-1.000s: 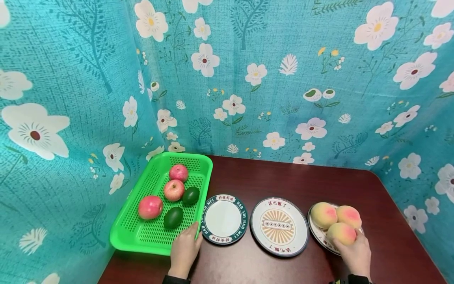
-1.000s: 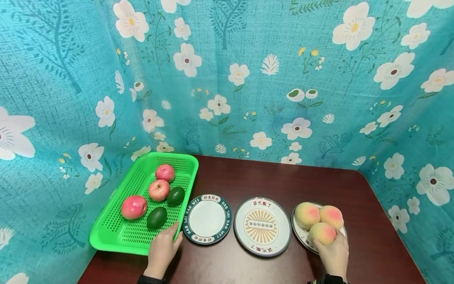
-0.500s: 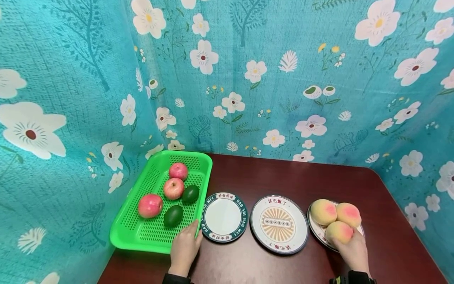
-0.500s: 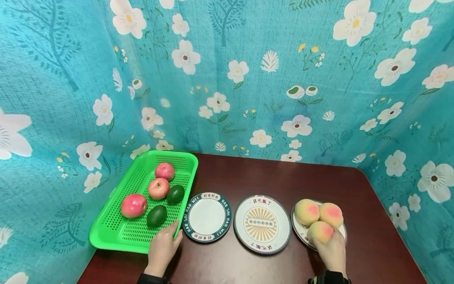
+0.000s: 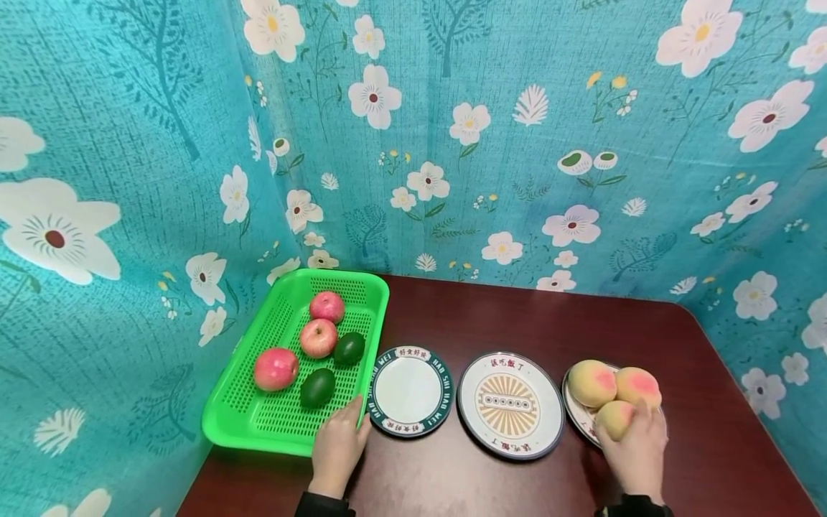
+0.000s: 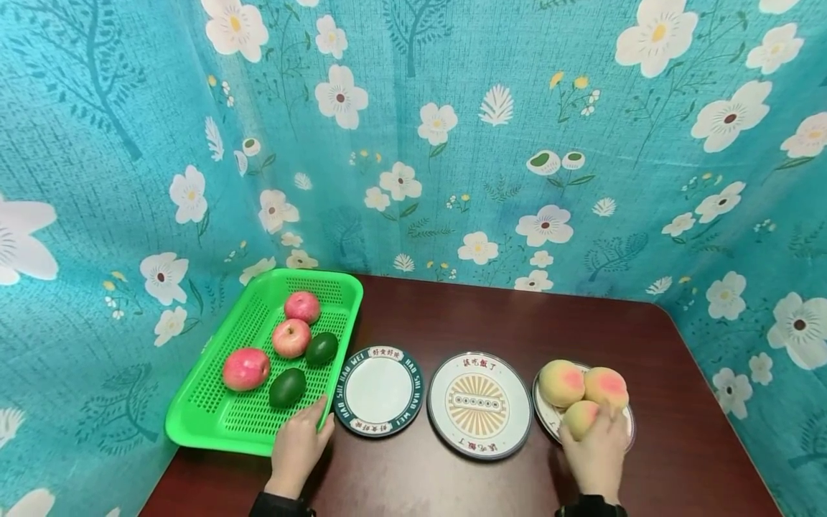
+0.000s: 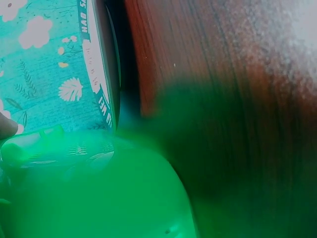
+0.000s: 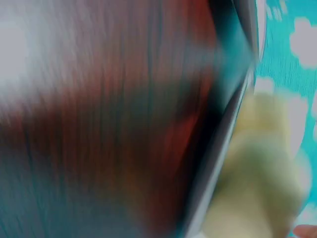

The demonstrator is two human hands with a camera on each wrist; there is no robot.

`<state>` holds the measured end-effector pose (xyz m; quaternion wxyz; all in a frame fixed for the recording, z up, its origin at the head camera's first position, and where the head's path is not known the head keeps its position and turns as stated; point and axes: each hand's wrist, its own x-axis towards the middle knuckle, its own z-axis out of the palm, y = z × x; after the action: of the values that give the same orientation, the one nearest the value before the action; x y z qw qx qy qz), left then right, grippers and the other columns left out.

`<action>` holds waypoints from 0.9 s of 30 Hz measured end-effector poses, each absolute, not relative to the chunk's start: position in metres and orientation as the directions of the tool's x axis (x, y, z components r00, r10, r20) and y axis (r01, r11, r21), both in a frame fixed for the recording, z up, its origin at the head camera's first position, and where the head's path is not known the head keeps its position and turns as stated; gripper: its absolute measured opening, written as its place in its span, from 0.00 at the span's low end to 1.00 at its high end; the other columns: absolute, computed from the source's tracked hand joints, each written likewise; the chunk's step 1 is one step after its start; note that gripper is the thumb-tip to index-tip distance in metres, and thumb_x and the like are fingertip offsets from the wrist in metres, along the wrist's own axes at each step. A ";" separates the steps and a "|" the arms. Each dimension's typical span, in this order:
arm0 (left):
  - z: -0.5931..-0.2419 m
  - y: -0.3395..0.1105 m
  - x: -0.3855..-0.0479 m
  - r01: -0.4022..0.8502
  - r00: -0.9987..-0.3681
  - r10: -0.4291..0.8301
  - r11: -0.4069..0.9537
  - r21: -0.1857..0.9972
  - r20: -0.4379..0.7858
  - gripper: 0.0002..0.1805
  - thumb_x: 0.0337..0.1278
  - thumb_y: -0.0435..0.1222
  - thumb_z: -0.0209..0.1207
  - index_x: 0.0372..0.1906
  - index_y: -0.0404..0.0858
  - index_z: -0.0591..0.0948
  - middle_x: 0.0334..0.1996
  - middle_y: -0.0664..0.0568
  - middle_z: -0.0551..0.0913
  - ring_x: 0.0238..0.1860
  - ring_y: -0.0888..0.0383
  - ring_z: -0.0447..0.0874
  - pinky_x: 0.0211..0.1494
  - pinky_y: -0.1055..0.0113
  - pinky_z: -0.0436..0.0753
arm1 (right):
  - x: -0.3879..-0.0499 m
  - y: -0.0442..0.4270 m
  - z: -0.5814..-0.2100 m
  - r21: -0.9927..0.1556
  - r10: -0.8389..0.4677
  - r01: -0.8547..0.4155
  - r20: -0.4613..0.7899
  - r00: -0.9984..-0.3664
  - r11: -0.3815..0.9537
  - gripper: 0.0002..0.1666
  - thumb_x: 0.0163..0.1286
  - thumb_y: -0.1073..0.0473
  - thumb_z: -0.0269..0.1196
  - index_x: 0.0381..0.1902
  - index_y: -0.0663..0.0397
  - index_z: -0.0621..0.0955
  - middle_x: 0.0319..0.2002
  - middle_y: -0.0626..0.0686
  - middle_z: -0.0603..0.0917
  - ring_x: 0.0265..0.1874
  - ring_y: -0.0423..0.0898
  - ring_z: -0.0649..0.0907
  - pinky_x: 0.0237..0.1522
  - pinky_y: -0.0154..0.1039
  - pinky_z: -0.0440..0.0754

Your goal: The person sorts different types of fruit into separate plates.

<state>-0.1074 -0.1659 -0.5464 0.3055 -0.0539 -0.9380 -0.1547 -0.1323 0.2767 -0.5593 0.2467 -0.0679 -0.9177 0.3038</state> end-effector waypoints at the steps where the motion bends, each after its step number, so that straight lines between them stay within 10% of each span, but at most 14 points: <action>1: -0.546 -0.166 -0.107 0.197 -0.805 0.007 0.947 0.256 0.593 0.19 0.36 0.34 0.65 0.41 0.33 0.81 0.35 0.45 0.83 0.29 0.49 0.81 0.29 0.58 0.78 | -0.132 0.267 -0.559 -0.550 0.223 -0.082 0.465 -0.857 0.831 0.40 0.37 0.62 0.66 0.48 0.78 0.64 0.48 0.76 0.61 0.48 0.71 0.62 0.48 0.62 0.57; 10: -0.548 -0.167 -0.108 0.193 -0.794 0.004 0.950 0.247 0.608 0.20 0.34 0.34 0.66 0.40 0.33 0.82 0.34 0.46 0.83 0.30 0.49 0.82 0.30 0.57 0.79 | -0.113 0.177 -0.560 -0.370 -0.262 -0.352 0.272 -0.926 0.859 0.33 0.45 0.57 0.68 0.47 0.71 0.74 0.48 0.78 0.67 0.48 0.69 0.69 0.46 0.59 0.67; 17: -0.545 -0.166 -0.108 0.205 -0.802 0.024 0.950 0.237 0.597 0.20 0.35 0.35 0.66 0.41 0.33 0.81 0.34 0.45 0.83 0.29 0.49 0.81 0.28 0.58 0.78 | -0.102 0.157 -0.568 -0.358 -0.336 -0.320 0.021 -0.942 0.877 0.27 0.49 0.54 0.67 0.43 0.68 0.76 0.47 0.76 0.70 0.48 0.71 0.68 0.49 0.61 0.63; 27: -0.501 -0.181 -0.112 0.170 -0.945 0.098 0.962 0.213 0.311 0.19 0.35 0.42 0.66 0.37 0.37 0.83 0.32 0.47 0.82 0.30 0.49 0.79 0.23 0.58 0.77 | -0.104 0.156 -0.575 -0.273 -0.362 -0.355 0.024 -0.932 0.894 0.25 0.49 0.55 0.66 0.42 0.67 0.77 0.45 0.74 0.72 0.46 0.70 0.70 0.47 0.61 0.64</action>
<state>-0.1121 -0.1810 -0.5008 0.1506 -0.0686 -0.9790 -0.1193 -0.1039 0.1556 -0.5748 -0.0136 0.1842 -0.9731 0.1378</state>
